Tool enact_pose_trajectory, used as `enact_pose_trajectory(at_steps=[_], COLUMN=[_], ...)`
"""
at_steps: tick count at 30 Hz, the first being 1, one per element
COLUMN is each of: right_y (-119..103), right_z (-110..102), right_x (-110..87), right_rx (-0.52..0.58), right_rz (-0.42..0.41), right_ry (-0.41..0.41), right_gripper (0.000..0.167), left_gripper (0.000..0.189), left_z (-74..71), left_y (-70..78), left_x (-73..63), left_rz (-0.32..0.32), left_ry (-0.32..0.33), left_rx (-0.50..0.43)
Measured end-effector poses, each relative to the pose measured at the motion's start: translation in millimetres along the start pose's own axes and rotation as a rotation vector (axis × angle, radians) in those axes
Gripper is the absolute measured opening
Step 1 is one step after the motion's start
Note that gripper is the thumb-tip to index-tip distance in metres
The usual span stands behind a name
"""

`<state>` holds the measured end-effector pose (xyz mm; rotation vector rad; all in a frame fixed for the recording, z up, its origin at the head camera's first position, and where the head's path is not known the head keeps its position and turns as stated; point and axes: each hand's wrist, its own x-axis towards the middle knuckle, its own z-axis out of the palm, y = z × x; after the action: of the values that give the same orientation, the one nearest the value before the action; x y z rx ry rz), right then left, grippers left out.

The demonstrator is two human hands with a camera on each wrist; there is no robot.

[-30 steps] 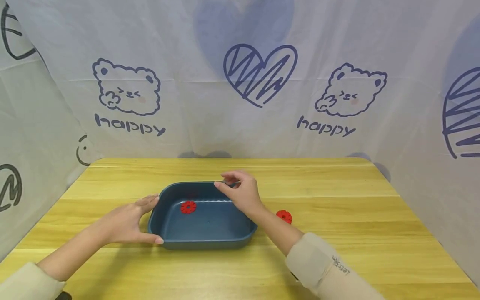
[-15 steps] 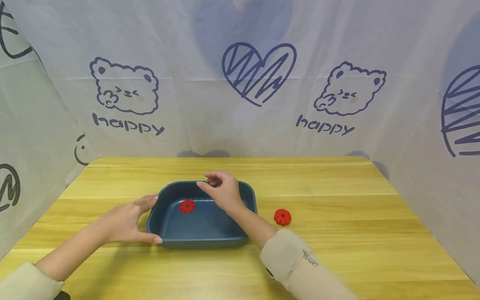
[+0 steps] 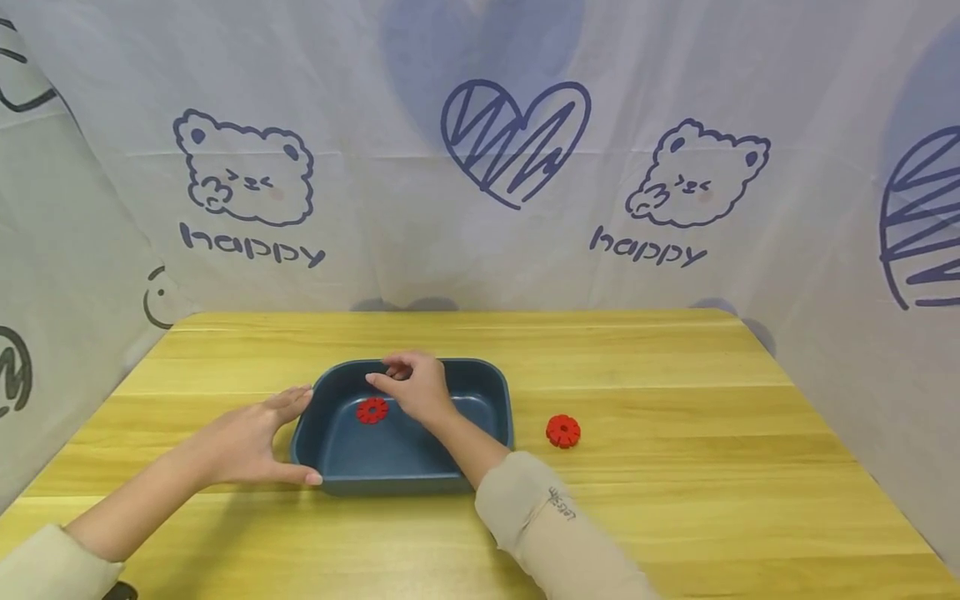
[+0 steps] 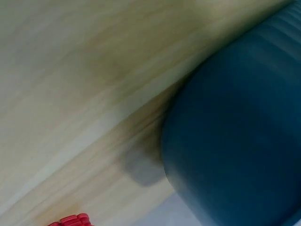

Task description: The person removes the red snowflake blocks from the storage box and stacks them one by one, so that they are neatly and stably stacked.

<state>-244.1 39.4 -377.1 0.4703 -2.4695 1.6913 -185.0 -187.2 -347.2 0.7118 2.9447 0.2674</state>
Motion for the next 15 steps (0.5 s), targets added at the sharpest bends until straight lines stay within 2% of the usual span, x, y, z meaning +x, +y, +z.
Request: enact_pose_trajectory(at_steps=[6, 15], right_y=[3.8, 9.0], right_z=[5.3, 5.8], right_x=[7.2, 13.3], right_rx=[-0.068, -0.210], right_rz=[0.073, 0.127], right_ry=[-0.111, -0.229], right_gripper=[0.031, 0.027], left_gripper=[0.113, 0.115], left_z=[0.8, -0.1], left_y=[-0.6, -0.1], left_x=[0.8, 0.6], left_rz=[0.005, 0.014], left_ry=[-0.006, -0.002], left_rx=[-0.006, 0.004])
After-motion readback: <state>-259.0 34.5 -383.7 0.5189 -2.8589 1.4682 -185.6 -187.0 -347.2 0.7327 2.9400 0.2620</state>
